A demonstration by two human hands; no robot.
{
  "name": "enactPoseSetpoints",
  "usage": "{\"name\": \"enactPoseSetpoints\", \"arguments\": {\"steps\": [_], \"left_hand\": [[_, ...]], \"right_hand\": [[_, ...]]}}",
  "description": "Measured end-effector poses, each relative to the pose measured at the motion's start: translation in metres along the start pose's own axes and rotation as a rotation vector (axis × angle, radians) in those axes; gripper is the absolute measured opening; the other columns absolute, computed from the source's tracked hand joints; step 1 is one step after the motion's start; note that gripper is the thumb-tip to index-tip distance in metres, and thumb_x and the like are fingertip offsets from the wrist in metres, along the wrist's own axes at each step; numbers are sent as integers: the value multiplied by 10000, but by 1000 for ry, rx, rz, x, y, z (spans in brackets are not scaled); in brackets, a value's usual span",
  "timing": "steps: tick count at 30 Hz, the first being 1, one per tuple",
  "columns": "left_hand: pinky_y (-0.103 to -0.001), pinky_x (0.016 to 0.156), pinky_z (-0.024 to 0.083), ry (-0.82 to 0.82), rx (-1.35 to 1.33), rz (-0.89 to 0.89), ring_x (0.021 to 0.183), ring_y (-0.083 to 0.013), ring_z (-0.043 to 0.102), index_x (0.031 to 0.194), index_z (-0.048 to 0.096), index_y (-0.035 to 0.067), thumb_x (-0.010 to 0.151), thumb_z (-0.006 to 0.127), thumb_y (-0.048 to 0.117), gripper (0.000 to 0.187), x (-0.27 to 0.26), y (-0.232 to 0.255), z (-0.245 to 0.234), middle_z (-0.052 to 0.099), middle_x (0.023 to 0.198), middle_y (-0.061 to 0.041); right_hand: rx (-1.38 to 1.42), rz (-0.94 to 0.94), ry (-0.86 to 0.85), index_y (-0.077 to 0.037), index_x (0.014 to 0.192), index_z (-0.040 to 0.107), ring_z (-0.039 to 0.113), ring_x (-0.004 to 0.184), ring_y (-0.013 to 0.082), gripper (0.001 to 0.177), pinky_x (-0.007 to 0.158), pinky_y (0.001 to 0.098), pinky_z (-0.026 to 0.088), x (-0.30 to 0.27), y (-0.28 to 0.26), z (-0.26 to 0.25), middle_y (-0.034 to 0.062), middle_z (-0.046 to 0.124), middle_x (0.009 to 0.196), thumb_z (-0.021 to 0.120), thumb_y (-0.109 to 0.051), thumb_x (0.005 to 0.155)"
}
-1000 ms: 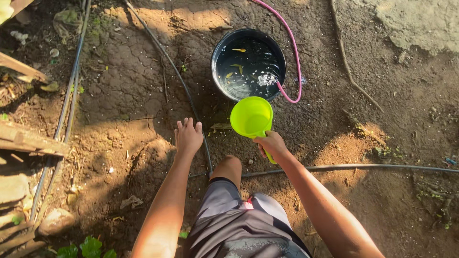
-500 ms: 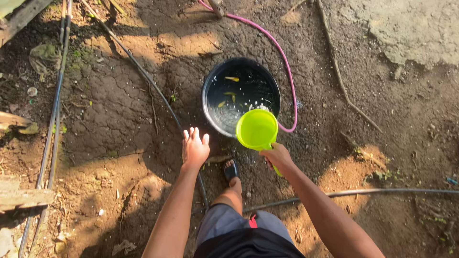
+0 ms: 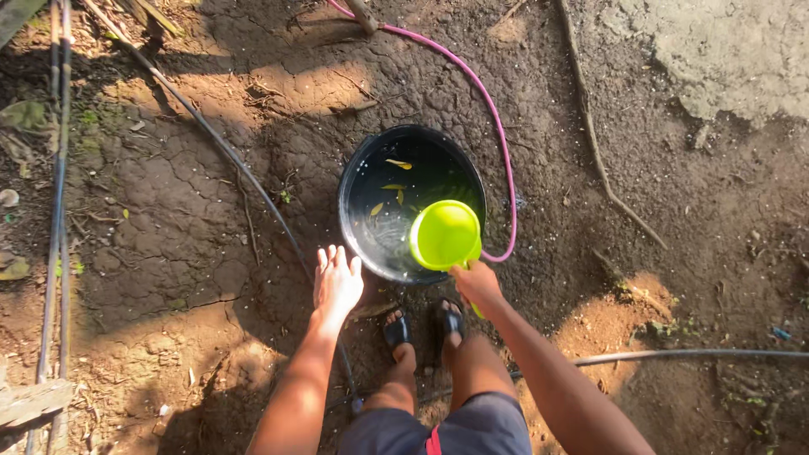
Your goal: The person scoops water from a tub using a dipper and waters plants along a fence by splashing and pouring water onto them.
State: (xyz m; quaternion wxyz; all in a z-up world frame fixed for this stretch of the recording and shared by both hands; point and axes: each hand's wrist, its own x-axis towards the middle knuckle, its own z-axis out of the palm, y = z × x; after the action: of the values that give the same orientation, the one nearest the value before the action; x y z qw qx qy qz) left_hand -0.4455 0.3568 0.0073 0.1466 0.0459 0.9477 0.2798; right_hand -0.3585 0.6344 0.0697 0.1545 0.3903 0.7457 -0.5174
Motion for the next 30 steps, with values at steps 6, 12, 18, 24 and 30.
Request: {"name": "enactPoseSetpoints", "arguments": {"steps": [6, 12, 18, 24, 30], "left_hand": [[-500, 1233, 353, -54, 84, -53, 1536, -390, 269, 1498, 449, -22, 1039, 450, 416, 634, 28, -6, 27, 377, 1623, -207], [-488, 1264, 317, -11, 186, -127, 1539, -431, 216, 1507, 410, -63, 1061, 453, 460, 688, 58, -39, 69, 297, 1631, -283], [-506, 1246, 236, -9, 114, -175, 1537, -424, 155, 1513, 344, -79, 1036, 455, 436, 711, 82, -62, 129, 224, 1641, -274], [-485, 1243, 258, 28, 31, -216, 1521, -451, 199, 1483, 391, -105, 1031, 484, 398, 683, 80, -70, 169, 276, 1607, -309], [-483, 1211, 317, 85, 11, -175, 1496, -457, 287, 1438, 445, -112, 1007, 539, 365, 650, 52, -89, 204, 356, 1568, -304]], "right_hand": [[-118, 118, -27, 99, 826, 690, 609, 474, 246, 451, 433, 389, 457, 96, 53, 32, 152, 657, 652, 577, -322, 944], [-947, -569, -84, -17, 845, 706, 674, 648, 322, 285, 578, 446, 534, 215, 136, 74, 162, 708, 739, 574, -258, 923], [-704, 211, -112, -4, 926, 764, 745, 782, 343, 363, 779, 448, 588, 304, 175, 107, 206, 779, 866, 544, -284, 999], [-1219, -333, 43, -40, 1041, 689, 758, 961, 335, 292, 833, 434, 634, 374, 229, 126, 168, 746, 1056, 548, -293, 1007], [-892, 16, 97, -73, 997, 706, 717, 970, 409, 279, 869, 506, 588, 398, 215, 147, 203, 750, 1020, 629, -320, 893]]}}
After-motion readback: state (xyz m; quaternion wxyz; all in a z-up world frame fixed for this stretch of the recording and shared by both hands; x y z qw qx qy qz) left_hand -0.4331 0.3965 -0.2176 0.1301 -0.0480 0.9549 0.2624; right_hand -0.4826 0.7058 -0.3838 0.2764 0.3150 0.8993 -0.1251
